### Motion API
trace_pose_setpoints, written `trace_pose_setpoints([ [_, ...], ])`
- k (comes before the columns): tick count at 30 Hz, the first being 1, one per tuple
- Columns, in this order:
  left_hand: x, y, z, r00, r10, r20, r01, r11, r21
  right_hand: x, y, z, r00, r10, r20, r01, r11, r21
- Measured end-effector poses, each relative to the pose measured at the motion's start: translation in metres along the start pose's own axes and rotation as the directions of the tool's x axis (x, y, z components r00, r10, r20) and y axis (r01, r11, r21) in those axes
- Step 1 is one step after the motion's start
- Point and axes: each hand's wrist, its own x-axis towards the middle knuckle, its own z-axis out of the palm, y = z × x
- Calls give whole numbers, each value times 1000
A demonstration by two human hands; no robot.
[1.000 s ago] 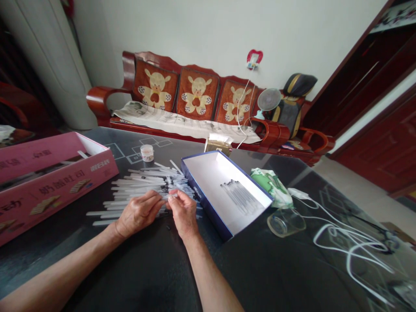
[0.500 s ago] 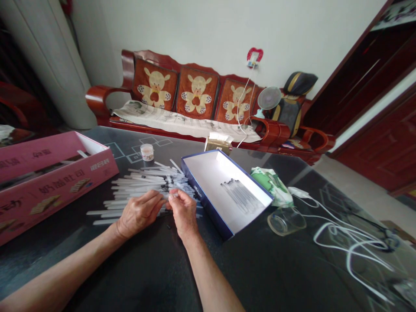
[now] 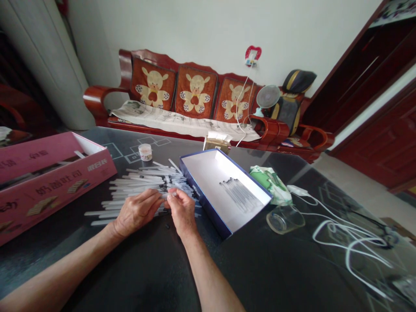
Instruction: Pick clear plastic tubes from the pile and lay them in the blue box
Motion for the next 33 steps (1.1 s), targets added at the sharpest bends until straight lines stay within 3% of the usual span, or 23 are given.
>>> trace_pose_setpoints([
  [7, 3, -4, 2, 996, -42, -80, 53, 989, 137, 7, 3, -10, 991, -75, -107, 76, 997, 1],
  [12, 2, -10, 2, 995, -57, -76, 69, 985, 161, 5, -1, -13, 973, -229, 23, 224, 918, -328],
  [15, 1, -10, 2, 991, -84, -106, 102, 979, 175, 3, -2, -12, 953, -295, 62, 293, 858, -422],
  [21, 1, -12, 3, 952, -202, -229, 210, 978, 13, 3, -2, -11, 948, -317, -36, 272, 862, -429],
  [28, 0, -17, 5, 950, -194, -245, 198, 980, -11, -1, 0, -9, 942, -336, 14, 310, 850, -425],
  [33, -2, -17, 5, 950, -193, -244, 205, 978, 25, -2, -4, -9, 859, -487, 160, 490, 688, -536],
])
